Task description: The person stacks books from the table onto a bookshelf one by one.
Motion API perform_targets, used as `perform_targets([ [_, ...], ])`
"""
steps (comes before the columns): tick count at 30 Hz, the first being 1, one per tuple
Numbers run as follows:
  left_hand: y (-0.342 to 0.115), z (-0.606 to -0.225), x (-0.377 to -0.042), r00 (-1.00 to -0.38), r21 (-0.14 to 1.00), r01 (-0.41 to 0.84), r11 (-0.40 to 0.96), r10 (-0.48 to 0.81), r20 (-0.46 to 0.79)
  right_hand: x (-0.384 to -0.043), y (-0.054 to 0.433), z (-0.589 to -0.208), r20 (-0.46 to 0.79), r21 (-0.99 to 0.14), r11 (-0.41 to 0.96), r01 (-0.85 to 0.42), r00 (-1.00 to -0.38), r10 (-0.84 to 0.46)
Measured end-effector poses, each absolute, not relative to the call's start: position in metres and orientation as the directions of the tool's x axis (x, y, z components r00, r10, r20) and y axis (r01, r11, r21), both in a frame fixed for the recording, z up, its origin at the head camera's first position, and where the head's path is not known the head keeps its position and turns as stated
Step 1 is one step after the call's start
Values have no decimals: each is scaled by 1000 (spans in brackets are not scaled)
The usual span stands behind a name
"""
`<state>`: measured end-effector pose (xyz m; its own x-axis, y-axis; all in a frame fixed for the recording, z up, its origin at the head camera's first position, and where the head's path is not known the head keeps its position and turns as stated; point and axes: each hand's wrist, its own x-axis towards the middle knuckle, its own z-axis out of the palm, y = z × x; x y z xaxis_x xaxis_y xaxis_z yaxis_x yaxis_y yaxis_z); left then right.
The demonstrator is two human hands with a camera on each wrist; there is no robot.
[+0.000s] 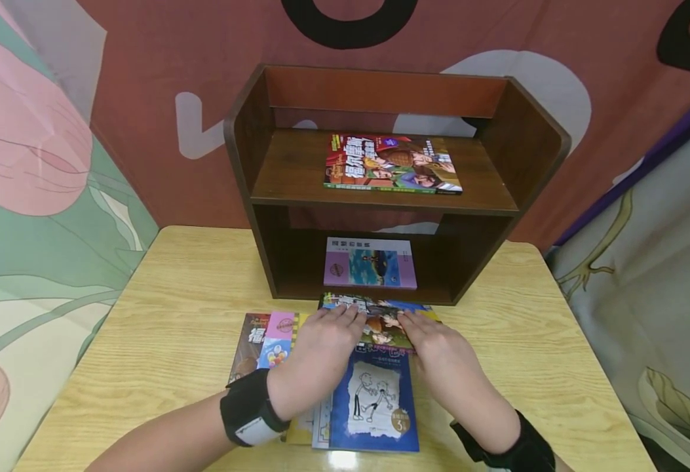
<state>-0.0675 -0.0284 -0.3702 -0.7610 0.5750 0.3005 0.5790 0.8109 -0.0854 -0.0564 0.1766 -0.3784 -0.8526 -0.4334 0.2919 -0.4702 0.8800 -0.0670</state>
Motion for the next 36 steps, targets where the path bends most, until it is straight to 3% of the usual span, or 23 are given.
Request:
perform_targets([
  [9, -28, -389, -101, -744, -83, 571, 816, 558, 369, -87, 176, -393, 320, -39, 887, -460, -847, -425],
  [25, -23, -408, -163, -718, -173, 532, 829, 550, 426, -157, 181, -429, 504, 17, 877, -480, -754, -422],
  [36, -21, -435, -185, -818, -130, 504, 854, 520, 246, -183, 178, -453, 332, 45, 880, -473, -824, -460],
])
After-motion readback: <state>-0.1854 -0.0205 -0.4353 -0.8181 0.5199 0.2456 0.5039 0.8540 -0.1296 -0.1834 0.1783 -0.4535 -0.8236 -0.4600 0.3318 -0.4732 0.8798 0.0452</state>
